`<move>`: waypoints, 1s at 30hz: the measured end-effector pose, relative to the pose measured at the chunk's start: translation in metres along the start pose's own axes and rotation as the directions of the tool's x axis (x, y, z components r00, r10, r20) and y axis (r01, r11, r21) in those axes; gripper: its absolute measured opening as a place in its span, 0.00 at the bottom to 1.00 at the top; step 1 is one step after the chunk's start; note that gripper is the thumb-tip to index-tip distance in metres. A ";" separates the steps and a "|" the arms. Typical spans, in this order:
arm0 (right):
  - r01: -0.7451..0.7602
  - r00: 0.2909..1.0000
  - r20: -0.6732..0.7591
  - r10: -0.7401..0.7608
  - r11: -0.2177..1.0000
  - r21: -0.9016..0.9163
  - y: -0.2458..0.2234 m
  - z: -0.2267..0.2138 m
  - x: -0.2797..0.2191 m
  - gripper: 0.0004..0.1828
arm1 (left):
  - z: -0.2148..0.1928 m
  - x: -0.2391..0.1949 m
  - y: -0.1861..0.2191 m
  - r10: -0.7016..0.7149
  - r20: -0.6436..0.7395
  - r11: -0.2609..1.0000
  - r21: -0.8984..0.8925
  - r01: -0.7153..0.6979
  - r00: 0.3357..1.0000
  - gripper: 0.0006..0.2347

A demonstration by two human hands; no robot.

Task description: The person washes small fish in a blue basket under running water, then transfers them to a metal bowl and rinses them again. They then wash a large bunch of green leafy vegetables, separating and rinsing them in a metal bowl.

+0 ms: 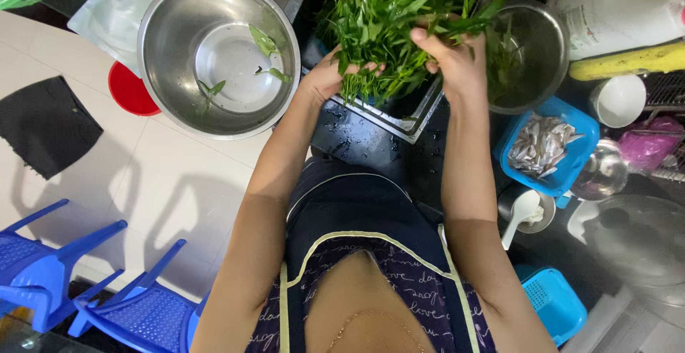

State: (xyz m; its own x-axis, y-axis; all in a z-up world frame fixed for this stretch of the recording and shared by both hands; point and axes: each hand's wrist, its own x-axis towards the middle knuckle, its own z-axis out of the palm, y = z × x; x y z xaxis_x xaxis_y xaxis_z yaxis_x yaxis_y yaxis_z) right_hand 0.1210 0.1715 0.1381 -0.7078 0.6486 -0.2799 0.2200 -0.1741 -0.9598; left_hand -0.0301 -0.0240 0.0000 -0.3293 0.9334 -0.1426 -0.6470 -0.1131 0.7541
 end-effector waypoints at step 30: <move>0.018 1.000 -0.006 -0.018 0.814 0.581 0.009 -0.024 0.008 0.24 | -0.005 -0.001 -0.003 -0.248 -0.211 0.966 0.024 0.259 0.945 0.28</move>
State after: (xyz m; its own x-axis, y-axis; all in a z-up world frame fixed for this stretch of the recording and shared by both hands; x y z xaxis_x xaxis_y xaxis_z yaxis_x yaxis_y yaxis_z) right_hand 0.1337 0.1929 0.1275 -0.7078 0.6558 -0.2626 -0.2238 -0.5607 -0.7972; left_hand -0.0313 -0.0260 -0.0051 -0.2956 0.8388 -0.4572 -0.6935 0.1407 0.7066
